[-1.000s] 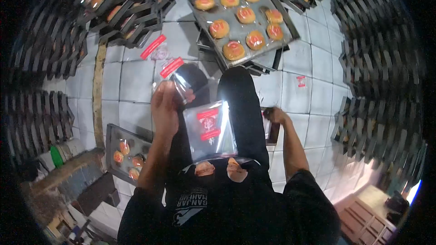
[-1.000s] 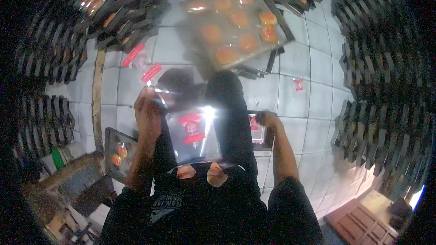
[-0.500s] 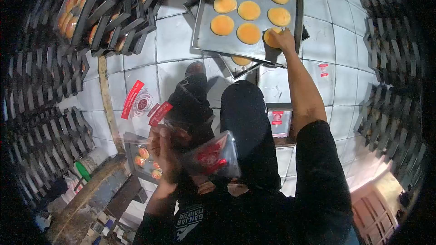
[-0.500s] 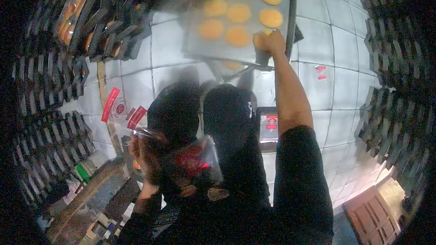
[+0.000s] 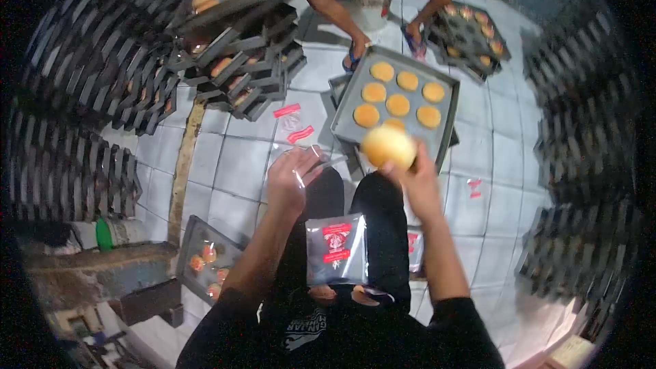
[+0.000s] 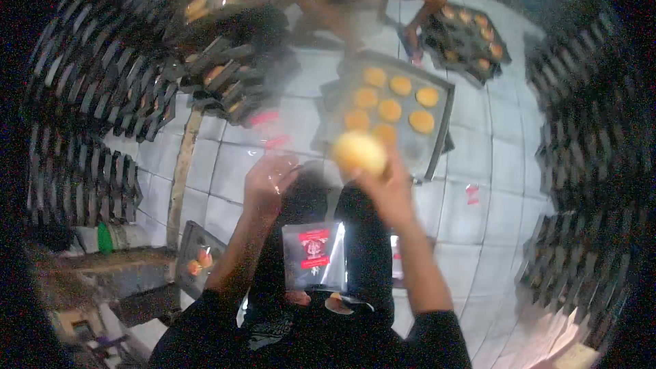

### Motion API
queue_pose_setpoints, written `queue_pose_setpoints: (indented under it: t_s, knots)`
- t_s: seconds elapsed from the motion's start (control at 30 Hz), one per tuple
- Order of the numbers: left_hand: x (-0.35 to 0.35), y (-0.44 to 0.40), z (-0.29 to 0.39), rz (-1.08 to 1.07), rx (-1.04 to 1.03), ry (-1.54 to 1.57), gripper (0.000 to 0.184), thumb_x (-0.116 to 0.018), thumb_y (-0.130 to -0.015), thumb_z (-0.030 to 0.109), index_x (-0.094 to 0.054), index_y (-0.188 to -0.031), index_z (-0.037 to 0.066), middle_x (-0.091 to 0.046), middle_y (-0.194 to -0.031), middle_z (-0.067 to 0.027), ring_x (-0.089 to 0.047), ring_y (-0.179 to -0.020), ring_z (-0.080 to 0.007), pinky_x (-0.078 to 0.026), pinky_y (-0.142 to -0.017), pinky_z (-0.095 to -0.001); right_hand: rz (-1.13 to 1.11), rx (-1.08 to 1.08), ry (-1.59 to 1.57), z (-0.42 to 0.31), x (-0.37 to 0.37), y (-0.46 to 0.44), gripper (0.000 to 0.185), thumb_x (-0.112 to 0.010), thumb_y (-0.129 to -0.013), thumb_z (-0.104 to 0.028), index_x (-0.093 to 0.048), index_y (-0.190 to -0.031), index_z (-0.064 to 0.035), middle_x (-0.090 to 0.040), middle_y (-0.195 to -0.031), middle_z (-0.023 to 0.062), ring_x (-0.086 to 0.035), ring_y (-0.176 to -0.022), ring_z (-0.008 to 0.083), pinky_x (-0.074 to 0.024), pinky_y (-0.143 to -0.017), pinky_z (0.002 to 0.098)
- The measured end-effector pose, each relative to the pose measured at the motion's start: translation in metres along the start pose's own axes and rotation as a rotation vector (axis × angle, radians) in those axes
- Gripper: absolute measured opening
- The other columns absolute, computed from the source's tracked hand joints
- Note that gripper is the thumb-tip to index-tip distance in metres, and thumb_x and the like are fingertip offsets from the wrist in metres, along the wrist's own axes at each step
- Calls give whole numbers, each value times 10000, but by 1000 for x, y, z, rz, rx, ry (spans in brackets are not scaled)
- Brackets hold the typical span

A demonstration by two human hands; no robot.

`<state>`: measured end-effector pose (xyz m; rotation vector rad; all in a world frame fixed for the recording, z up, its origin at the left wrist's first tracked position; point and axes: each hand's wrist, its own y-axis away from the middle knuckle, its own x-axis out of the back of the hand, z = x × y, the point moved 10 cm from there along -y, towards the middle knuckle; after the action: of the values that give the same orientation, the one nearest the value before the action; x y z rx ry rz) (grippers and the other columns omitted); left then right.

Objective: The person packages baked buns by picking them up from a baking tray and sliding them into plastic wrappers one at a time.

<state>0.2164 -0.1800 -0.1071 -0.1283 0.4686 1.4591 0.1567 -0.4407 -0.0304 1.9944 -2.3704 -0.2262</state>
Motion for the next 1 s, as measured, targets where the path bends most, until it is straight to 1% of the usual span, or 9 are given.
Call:
queue_pose_setpoints:
  t_s: [0.2, 0.4, 0.53, 0.57, 0.63, 0.7, 0.83, 0.93, 1.0]
  knots:
    - [-48, 9, -13, 4, 271, 262, 300, -603, -1015, 347, -583, -1086, 56, -669, -1091, -116, -677, -1046, -232, -563, -811, -449, -50, 863, 798, -59, -88, 93, 567, -776, -657, 102, -608, -1187, -8, -590, -1221, 194, -613, -1157, 382, -515, -994, 411]
    - [-79, 84, 16, -153, 482, 486, 337, -523, -1038, 304, -605, -1276, 79, -670, -1196, -90, -633, -1138, -215, -504, -992, -395, 54, 864, 965, -99, -116, 112, 419, -778, -754, -22, -634, -1147, -30, -631, -1186, 176, -626, -1134, 352, -439, -1069, 482]
    - [-33, 72, 31, -505, 66, 563, 326, -490, -1035, 235, -597, -1288, 60, -668, -1244, -114, -630, -1167, -224, -497, -1019, -395, -169, 754, 833, -45, -173, 115, 556, -715, -764, -27, -586, -1304, -25, -616, -1305, 199, -557, -1291, 362, -327, -1165, 528]
    - [-17, 65, 19, -513, 195, 765, 321, -520, -1020, 174, -588, -1308, 48, -636, -1307, -133, -599, -1220, -217, -469, -1058, -391, -217, 794, 861, -26, -182, 117, 627, -683, -781, -46, -531, -1389, -16, -582, -1372, 206, -512, -1353, 354, -278, -1190, 554]
    - [-21, 89, 31, -215, -2, 297, 337, -498, -1035, 200, -578, -1327, 51, -611, -1341, -133, -575, -1255, -222, -443, -1086, -398, -170, 865, 966, -27, -184, 107, 606, -649, -813, -45, -519, -1404, -17, -575, -1382, 201, -505, -1356, 350, -265, -1191, 573]
    - [-42, 122, 24, 63, 140, 328, 417, -459, -1062, 323, -543, -1380, 67, -569, -1400, -121, -542, -1300, -235, -402, -1124, -413, -140, 846, 1089, -37, -175, 95, 610, -607, -837, -36, -492, -1436, -24, -565, -1401, 185, -494, -1361, 343, -244, -1193, 597]
    - [-42, 69, 42, -246, 78, 746, 456, -499, -1045, 464, -559, -1342, 124, -605, -1331, -75, -574, -1233, -226, -434, -1077, -393, -165, 866, 1082, -60, -179, 89, 490, -598, -836, -97, -582, -1320, -29, -602, -1291, 213, -486, -1314, 408, -316, -1143, 585]
    - [-45, 57, 18, -2, -16, 551, 442, -461, -1042, 494, -587, -1273, 139, -628, -1241, -66, -590, -1184, -228, -467, -1033, -406, -156, 767, 1092, -59, -177, 59, 459, -621, -816, -93, -588, -1269, -28, -629, -1218, 212, -582, -1158, 406, -434, -1014, 533]
    - [-45, 58, 22, 50, -20, 570, 466, -448, -1036, 520, -593, -1250, 133, -634, -1213, -72, -603, -1156, -234, -493, -1001, -426, -418, 667, 1008, -78, -181, 68, 430, -674, -815, -56, -580, -1235, -33, -630, -1221, 180, -603, -1147, 381, -369, -1102, 552]
